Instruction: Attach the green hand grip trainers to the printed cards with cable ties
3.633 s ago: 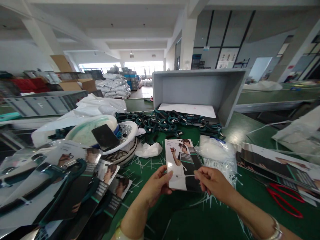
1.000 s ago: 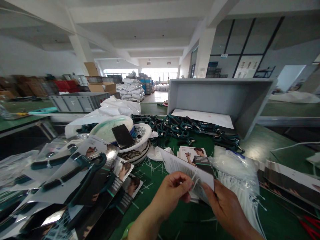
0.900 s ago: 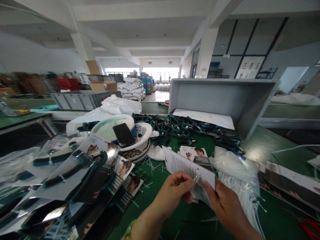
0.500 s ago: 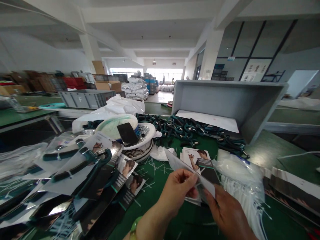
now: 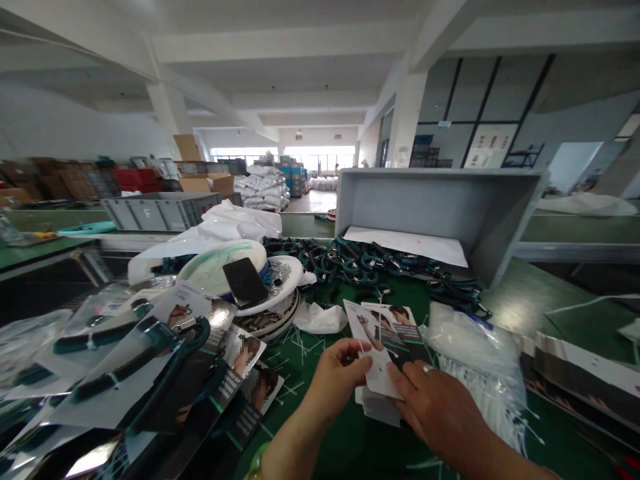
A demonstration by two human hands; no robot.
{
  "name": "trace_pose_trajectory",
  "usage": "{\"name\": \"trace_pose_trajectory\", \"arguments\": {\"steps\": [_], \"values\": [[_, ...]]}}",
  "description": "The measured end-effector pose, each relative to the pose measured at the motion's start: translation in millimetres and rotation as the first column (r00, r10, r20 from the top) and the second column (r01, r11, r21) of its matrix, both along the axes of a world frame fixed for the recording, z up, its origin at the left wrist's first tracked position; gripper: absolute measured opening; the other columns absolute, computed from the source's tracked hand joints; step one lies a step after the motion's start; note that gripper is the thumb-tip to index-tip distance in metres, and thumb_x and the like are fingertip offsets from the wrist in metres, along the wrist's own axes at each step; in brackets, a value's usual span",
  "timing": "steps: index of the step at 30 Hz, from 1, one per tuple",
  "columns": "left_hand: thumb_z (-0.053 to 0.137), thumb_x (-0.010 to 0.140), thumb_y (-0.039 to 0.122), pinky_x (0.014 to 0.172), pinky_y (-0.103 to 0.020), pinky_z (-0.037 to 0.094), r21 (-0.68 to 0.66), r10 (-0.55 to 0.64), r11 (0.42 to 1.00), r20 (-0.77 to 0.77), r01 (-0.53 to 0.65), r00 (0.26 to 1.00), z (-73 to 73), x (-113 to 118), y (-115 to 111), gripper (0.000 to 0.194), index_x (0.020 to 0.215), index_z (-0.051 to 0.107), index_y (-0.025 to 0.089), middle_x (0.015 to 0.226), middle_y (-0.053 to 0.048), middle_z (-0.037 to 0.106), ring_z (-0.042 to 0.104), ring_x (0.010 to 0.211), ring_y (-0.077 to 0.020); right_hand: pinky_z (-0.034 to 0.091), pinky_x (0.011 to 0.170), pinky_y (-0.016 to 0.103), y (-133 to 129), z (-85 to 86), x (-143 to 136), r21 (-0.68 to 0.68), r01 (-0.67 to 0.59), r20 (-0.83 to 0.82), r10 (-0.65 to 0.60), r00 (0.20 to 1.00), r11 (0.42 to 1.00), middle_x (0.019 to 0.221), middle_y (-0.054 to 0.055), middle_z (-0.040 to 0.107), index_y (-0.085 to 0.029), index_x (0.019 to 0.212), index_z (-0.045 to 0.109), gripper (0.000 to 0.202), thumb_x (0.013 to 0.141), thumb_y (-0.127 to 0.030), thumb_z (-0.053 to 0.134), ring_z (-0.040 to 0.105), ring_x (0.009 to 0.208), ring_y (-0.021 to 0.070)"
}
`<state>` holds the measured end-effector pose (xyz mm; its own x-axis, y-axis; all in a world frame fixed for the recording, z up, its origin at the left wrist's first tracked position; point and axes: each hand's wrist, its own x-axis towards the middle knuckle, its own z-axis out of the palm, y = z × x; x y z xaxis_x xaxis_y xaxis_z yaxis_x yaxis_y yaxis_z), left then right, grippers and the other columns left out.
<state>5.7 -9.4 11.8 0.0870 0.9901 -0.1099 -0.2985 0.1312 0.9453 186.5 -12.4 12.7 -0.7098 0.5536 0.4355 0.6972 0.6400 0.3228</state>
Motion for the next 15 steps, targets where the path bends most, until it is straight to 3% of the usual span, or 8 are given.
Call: {"name": "trace_pose_trajectory", "arguments": {"steps": [2, 4, 6, 8, 11, 15], "values": [[0.071, 0.058, 0.033, 0.051, -0.019, 0.035, -0.026, 0.048, 0.998, -0.052, -0.05, 0.998, -20.2, 2.4, 13.4, 0.036, 0.085, 0.062, 0.01, 0.068, 0.0, 0.059, 0.048, 0.055, -0.0076, 0.04, 0.055, 0.025, 21.6, 4.5, 9.3, -0.232, -0.039, 0.01, 0.042, 0.999, 0.972, 0.077, 0.005, 0.063, -0.02, 0.095, 0.063, 0.031, 0.084, -0.043, 0.045, 0.059, 0.067, 0.0175], [0.071, 0.058, 0.032, 0.05, -0.019, 0.033, -0.042, 0.075, 0.996, -0.094, -0.079, 0.993, -41.2, 8.6, 24.5, 0.035, 0.083, 0.063, 0.01, 0.065, 0.001, 0.058, 0.047, 0.054, -0.0079, 0.041, 0.06, 0.024, 55.2, 11.7, 17.0, -0.417, 0.058, 0.008, -0.06, 0.998, 0.907, 0.077, 0.002, 0.064, -0.023, 0.085, 0.064, 0.037, 0.09, -0.042, 0.033, 0.06, 0.069, 0.0151], [0.071, 0.057, 0.031, 0.049, -0.019, 0.031, -0.044, 0.1, 0.993, -0.124, -0.106, 0.987, -58.0, 15.8, 32.1, 0.033, 0.082, 0.064, 0.01, 0.061, 0.002, 0.055, 0.045, 0.052, -0.0073, 0.042, 0.066, 0.025, 98.1, 18.4, 19.0, -0.441, 0.285, 0.013, -0.311, 0.95, 0.851, 0.084, 0.004, 0.065, -0.021, 0.085, 0.064, 0.042, 0.094, -0.035, 0.025, 0.06, 0.079, 0.0156], [0.07, 0.058, 0.029, 0.049, -0.019, 0.031, 0.0, 0.14, 0.99, -0.205, -0.143, 0.969, -68.5, 20.8, 35.7, 0.029, 0.08, 0.064, 0.011, 0.06, 0.004, 0.052, 0.041, 0.05, -0.0066, 0.042, 0.073, 0.028, 143.4, 20.8, 12.7, -0.425, 0.364, 0.024, -0.392, 0.92, 0.829, 0.095, 0.01, 0.064, -0.016, 0.095, 0.063, 0.038, 0.094, -0.027, 0.026, 0.059, 0.089, 0.0187], [0.067, 0.062, 0.026, 0.051, -0.021, 0.032, 0.112, 0.191, 0.981, -0.369, -0.16, 0.91, -75.6, 20.9, 35.3, 0.021, 0.079, 0.065, 0.014, 0.066, 0.003, 0.052, 0.039, 0.051, -0.0075, 0.045, 0.077, 0.031, 200.2, 12.9, -11.4, -0.459, 0.381, 0.087, -0.387, 0.918, 0.802, 0.103, 0.01, 0.061, -0.016, 0.101, 0.061, 0.027, 0.092, -0.024, 0.037, 0.057, 0.092, 0.0184], [0.067, 0.062, 0.022, 0.06, -0.022, 0.038, 0.21, 0.156, 0.975, -0.414, -0.072, 0.897, -81.8, 15.4, 32.5, 0.021, 0.082, 0.064, 0.018, 0.088, -0.002, 0.051, 0.048, 0.072, -0.0128, 0.048, 0.078, 0.037, 242.9, -8.3, -53.2, -0.524, 0.35, 0.217, -0.276, 0.936, 0.776, 0.109, 0.006, 0.057, -0.016, 0.109, 0.054, 0.027, 0.087, -0.032, 0.051, 0.057, 0.092, 0.0171]]}}
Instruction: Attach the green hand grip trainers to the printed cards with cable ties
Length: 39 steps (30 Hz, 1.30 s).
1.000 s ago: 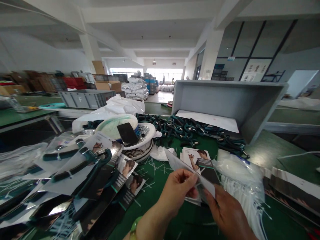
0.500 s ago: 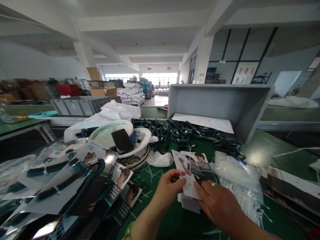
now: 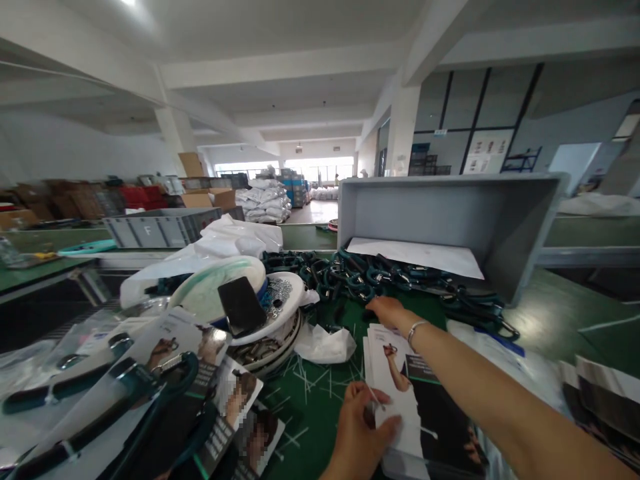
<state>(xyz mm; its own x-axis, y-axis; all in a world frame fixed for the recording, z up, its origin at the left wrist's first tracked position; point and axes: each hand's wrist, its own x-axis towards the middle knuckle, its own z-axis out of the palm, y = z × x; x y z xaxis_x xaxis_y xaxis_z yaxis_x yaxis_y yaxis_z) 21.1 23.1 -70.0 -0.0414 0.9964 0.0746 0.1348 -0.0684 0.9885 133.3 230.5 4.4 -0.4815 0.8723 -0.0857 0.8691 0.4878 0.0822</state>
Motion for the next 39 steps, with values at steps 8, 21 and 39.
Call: {"name": "trace_pose_trajectory", "arguments": {"steps": [8, 21, 39], "values": [[0.068, 0.06, 0.015, 0.075, -0.026, 0.041, 0.049, -0.05, 0.998, 0.076, 0.046, 0.996, -8.2, 0.3, 5.0, 0.02, 0.079, 0.064, 0.018, 0.09, -0.004, 0.049, 0.049, 0.086, -0.0179, 0.048, 0.08, 0.039, 25.8, -10.2, -4.4, -0.078, -0.163, 0.095, 0.17, 0.981, 0.984, 0.108, 0.006, 0.057, -0.015, 0.106, 0.055, 0.026, 0.086, -0.031, 0.052, 0.056, 0.093, 0.0177], [0.072, 0.061, 0.03, 0.056, -0.021, 0.033, 0.003, -0.077, 0.997, 0.129, 0.078, 0.989, -12.2, -0.6, 0.6, 0.021, 0.076, 0.066, 0.016, 0.07, 0.0, 0.05, 0.042, 0.061, -0.0103, 0.045, 0.077, 0.034, -9.7, 29.6, 102.7, 0.394, 0.274, -0.48, -0.058, 0.876, 0.877, 0.095, 0.019, 0.063, -0.006, 0.108, 0.048, 0.033, 0.09, -0.029, 0.035, 0.061, 0.088, 0.024], [0.069, 0.062, 0.029, 0.05, -0.02, 0.028, 0.003, -0.121, 0.993, 0.102, 0.122, 0.987, -14.5, -0.6, -0.6, 0.027, 0.083, 0.067, 0.012, 0.057, 0.006, 0.036, 0.032, 0.052, -0.0065, 0.042, 0.054, 0.027, -99.2, 56.2, 62.5, 0.573, 0.451, -0.699, 0.121, 0.705, 0.684, 0.062, 0.003, 0.061, -0.017, 0.086, 0.051, 0.03, 0.081, -0.046, 0.046, 0.06, 0.056, 0.0181]]}}
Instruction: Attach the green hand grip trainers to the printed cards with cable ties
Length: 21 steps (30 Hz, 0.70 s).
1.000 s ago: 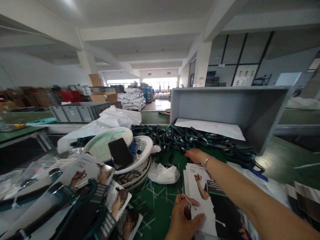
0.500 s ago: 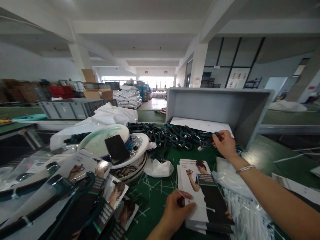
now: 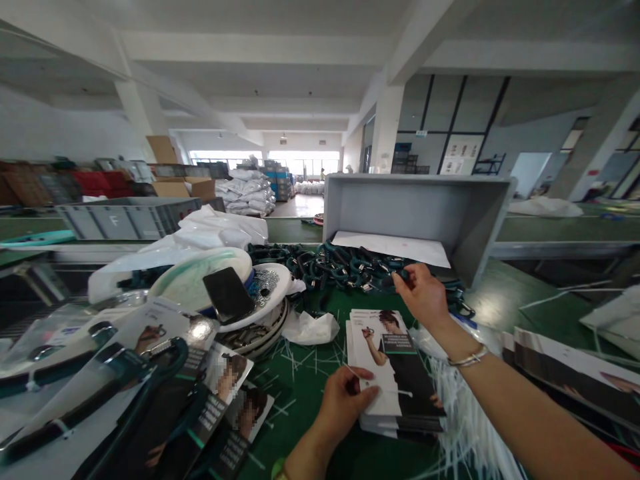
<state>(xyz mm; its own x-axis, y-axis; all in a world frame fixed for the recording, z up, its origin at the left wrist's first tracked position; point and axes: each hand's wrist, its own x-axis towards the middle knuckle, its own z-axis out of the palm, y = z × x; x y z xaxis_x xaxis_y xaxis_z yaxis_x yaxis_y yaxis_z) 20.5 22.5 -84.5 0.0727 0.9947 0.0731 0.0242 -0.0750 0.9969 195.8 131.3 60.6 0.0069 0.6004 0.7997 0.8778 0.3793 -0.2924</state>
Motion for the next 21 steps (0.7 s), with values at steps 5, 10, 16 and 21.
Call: {"name": "trace_pose_trajectory", "arguments": {"steps": [5, 10, 16, 21], "values": [[0.069, 0.062, 0.03, 0.05, -0.02, 0.029, 0.011, -0.003, 1.0, -0.022, 0.003, 1.0, 2.3, -0.6, -0.1, 0.027, 0.082, 0.067, 0.012, 0.056, 0.006, 0.037, 0.034, 0.052, -0.0066, 0.037, 0.049, 0.024, -40.5, -24.4, -6.7, 0.065, -0.079, 0.289, 0.057, 0.956, 0.995, 0.061, 0.003, 0.059, -0.016, 0.08, 0.054, 0.029, 0.086, -0.042, 0.042, 0.056, 0.051, 0.0144], [0.067, 0.065, 0.042, 0.046, -0.018, 0.029, -0.028, -0.012, 0.999, 0.094, 0.015, 0.995, 2.1, -2.3, 0.5, 0.036, 0.087, 0.058, 0.015, 0.056, 0.008, 0.037, 0.034, 0.048, -0.0055, 0.033, 0.047, 0.024, -102.6, -65.0, -12.1, -0.004, -0.213, 0.547, 0.181, 0.817, 0.977, 0.057, 0.003, 0.056, -0.018, 0.068, 0.054, 0.028, 0.089, -0.031, 0.04, 0.055, 0.049, 0.0136], [0.049, 0.075, 0.056, 0.042, -0.018, 0.033, -0.105, -0.023, 0.993, 0.242, 0.049, 0.97, 5.5, -5.6, -2.5, 0.05, 0.108, 0.041, 0.019, 0.057, 0.007, 0.046, 0.041, 0.043, -0.007, 0.04, 0.054, 0.026, -143.4, -78.9, -16.9, -0.171, -0.228, 0.451, 0.282, 0.847, 0.959, 0.07, 0.005, 0.064, -0.018, 0.084, 0.061, 0.027, 0.087, -0.04, 0.044, 0.061, 0.063, 0.0179], [0.052, 0.072, 0.058, 0.045, -0.022, 0.037, -0.181, 0.09, 0.978, -0.06, -0.1, 0.994, 11.7, -18.8, 3.3, 0.06, 0.114, 0.044, 0.017, 0.056, 0.006, 0.048, 0.047, 0.045, -0.0105, 0.046, 0.065, 0.028, -135.2, -69.9, 10.1, -0.24, -0.146, 0.288, 0.214, 0.933, 0.96, 0.082, 0.007, 0.067, -0.019, 0.089, 0.064, 0.025, 0.087, -0.032, 0.043, 0.062, 0.074, 0.018]]}}
